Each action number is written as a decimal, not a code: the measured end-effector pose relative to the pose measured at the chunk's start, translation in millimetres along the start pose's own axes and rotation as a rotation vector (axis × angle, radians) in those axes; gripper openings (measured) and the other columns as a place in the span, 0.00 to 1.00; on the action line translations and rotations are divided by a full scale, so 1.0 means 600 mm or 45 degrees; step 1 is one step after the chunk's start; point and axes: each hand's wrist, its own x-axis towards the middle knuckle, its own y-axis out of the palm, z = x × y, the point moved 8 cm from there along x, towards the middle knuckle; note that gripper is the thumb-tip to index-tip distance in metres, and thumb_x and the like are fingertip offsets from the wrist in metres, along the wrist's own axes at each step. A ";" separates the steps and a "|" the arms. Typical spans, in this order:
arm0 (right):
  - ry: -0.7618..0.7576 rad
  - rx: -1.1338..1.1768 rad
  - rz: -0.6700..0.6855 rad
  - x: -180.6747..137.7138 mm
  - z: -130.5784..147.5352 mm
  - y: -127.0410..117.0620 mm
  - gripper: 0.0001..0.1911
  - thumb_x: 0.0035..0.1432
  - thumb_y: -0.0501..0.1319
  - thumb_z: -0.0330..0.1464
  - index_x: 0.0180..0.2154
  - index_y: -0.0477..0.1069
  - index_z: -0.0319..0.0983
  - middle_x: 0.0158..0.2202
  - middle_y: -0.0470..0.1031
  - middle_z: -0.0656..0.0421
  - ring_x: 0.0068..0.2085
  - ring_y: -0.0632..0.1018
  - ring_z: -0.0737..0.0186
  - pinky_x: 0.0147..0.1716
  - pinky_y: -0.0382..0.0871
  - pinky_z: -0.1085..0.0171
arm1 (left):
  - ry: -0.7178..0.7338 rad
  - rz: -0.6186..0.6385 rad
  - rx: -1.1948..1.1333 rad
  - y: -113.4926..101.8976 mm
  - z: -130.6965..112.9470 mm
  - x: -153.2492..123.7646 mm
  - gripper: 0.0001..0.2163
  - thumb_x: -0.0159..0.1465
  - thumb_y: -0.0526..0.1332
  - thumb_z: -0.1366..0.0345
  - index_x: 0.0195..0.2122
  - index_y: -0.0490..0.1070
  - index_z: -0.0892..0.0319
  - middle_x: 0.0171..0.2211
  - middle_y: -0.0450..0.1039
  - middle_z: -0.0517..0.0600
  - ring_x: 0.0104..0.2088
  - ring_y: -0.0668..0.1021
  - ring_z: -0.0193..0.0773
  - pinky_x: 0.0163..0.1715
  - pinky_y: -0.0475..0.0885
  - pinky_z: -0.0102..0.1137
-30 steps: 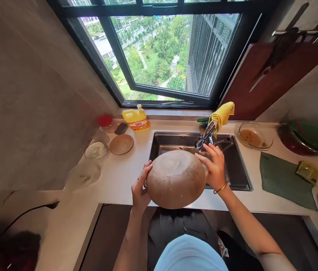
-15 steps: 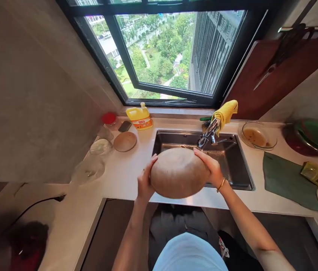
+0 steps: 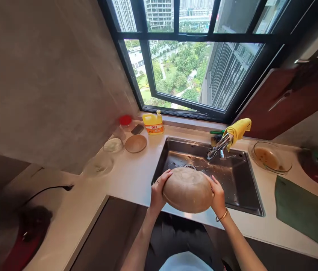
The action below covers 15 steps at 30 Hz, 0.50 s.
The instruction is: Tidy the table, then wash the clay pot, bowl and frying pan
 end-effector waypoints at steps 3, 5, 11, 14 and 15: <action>-0.093 0.030 -0.065 0.002 0.015 -0.019 0.23 0.60 0.51 0.29 0.55 0.69 0.41 0.47 0.79 0.54 0.47 0.80 0.52 0.56 0.66 0.41 | 0.123 -0.006 0.001 -0.008 -0.024 -0.005 0.24 0.61 0.54 0.74 0.60 0.62 0.55 0.57 0.69 0.56 0.56 0.73 0.43 0.55 0.71 0.41; -0.106 0.086 -0.167 0.012 0.021 -0.034 0.23 0.62 0.50 0.28 0.58 0.66 0.42 0.49 0.78 0.55 0.48 0.79 0.53 0.59 0.61 0.41 | 0.228 -0.104 0.002 -0.023 -0.042 -0.001 0.21 0.63 0.54 0.73 0.57 0.65 0.52 0.58 0.68 0.54 0.58 0.71 0.44 0.58 0.68 0.45; -0.163 0.169 -0.284 0.043 0.038 -0.050 0.21 0.63 0.50 0.29 0.55 0.69 0.43 0.51 0.76 0.56 0.50 0.78 0.53 0.60 0.57 0.39 | 0.251 -0.209 -0.019 -0.041 -0.061 0.013 0.18 0.65 0.54 0.69 0.57 0.66 0.52 0.59 0.68 0.54 0.59 0.70 0.44 0.59 0.66 0.46; -0.100 0.186 -0.259 0.053 0.029 -0.049 0.19 0.63 0.50 0.32 0.53 0.71 0.42 0.48 0.78 0.55 0.47 0.79 0.53 0.59 0.59 0.40 | 0.222 -0.223 -0.012 -0.047 -0.056 0.010 0.19 0.64 0.56 0.70 0.55 0.68 0.50 0.58 0.68 0.52 0.59 0.70 0.45 0.59 0.65 0.46; -0.075 0.180 -0.198 0.058 0.024 -0.042 0.18 0.63 0.51 0.34 0.50 0.73 0.41 0.45 0.79 0.55 0.45 0.79 0.53 0.59 0.60 0.40 | 0.159 -0.191 0.003 -0.046 -0.047 0.011 0.20 0.62 0.57 0.71 0.56 0.68 0.51 0.58 0.69 0.52 0.57 0.72 0.45 0.57 0.67 0.44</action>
